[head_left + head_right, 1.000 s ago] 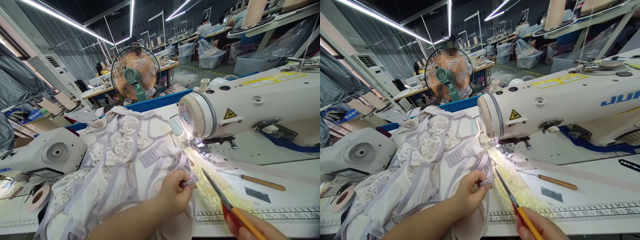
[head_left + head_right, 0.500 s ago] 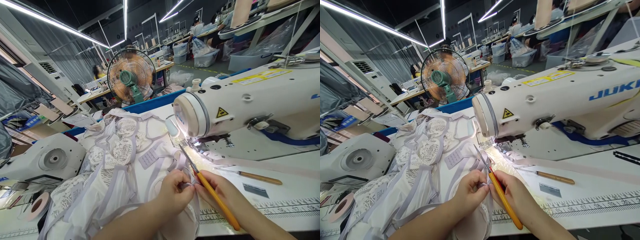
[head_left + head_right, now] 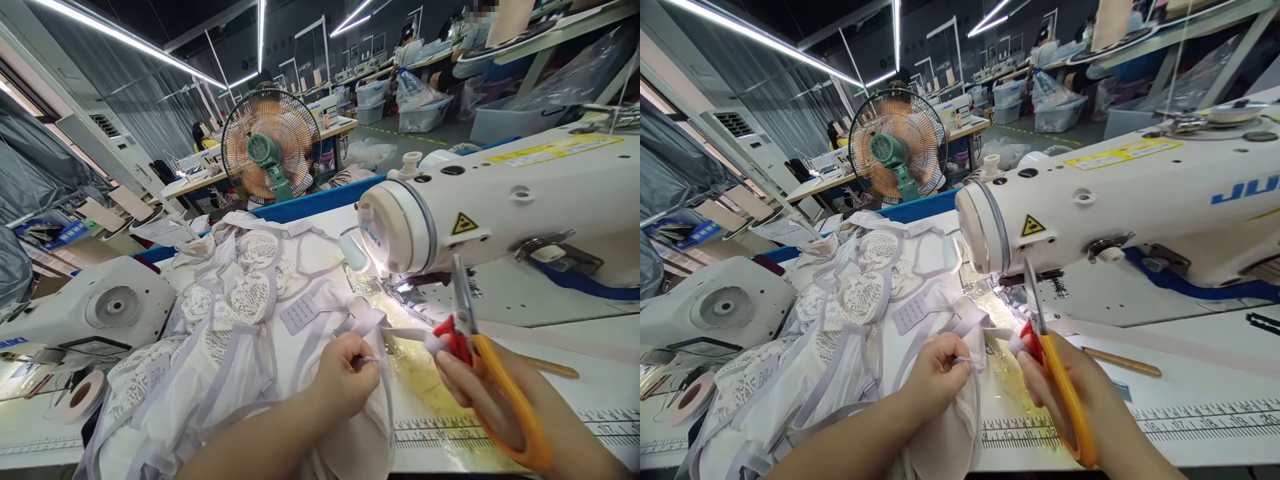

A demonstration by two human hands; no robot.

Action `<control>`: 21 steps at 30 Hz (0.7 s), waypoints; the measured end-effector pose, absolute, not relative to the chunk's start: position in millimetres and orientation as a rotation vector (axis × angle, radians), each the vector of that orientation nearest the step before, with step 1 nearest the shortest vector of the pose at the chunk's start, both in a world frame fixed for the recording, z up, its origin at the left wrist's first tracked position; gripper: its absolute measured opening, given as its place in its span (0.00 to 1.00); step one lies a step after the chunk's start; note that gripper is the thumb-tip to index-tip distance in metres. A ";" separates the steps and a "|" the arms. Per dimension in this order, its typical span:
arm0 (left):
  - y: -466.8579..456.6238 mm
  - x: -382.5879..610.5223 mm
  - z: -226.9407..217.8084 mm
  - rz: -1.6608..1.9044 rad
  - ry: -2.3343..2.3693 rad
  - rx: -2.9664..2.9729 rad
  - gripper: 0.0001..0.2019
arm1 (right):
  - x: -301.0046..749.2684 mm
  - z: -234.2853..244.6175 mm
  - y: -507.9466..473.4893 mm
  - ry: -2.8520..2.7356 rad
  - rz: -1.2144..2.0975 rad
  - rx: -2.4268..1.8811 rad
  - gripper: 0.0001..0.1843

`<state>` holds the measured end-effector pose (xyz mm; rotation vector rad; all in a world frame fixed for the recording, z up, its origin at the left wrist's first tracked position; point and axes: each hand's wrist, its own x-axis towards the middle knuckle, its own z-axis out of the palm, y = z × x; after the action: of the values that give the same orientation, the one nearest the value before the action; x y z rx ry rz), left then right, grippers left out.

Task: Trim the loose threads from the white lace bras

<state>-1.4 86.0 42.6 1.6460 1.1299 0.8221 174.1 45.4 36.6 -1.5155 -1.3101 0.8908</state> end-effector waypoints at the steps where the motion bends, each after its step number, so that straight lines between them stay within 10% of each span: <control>1: 85.7 -0.9 43.3 0.818 1.106 1.627 0.04 | 177.1 39.6 44.7 -1.333 0.928 -1.515 0.11; 21: 69.5 1.7 47.5 0.725 0.765 1.935 0.16 | 189.5 43.0 15.2 -1.524 1.296 -1.400 0.14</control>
<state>1.7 69.5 47.5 1.9355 0.7650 0.7247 189.5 15.2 43.0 -1.3998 -1.5238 1.2959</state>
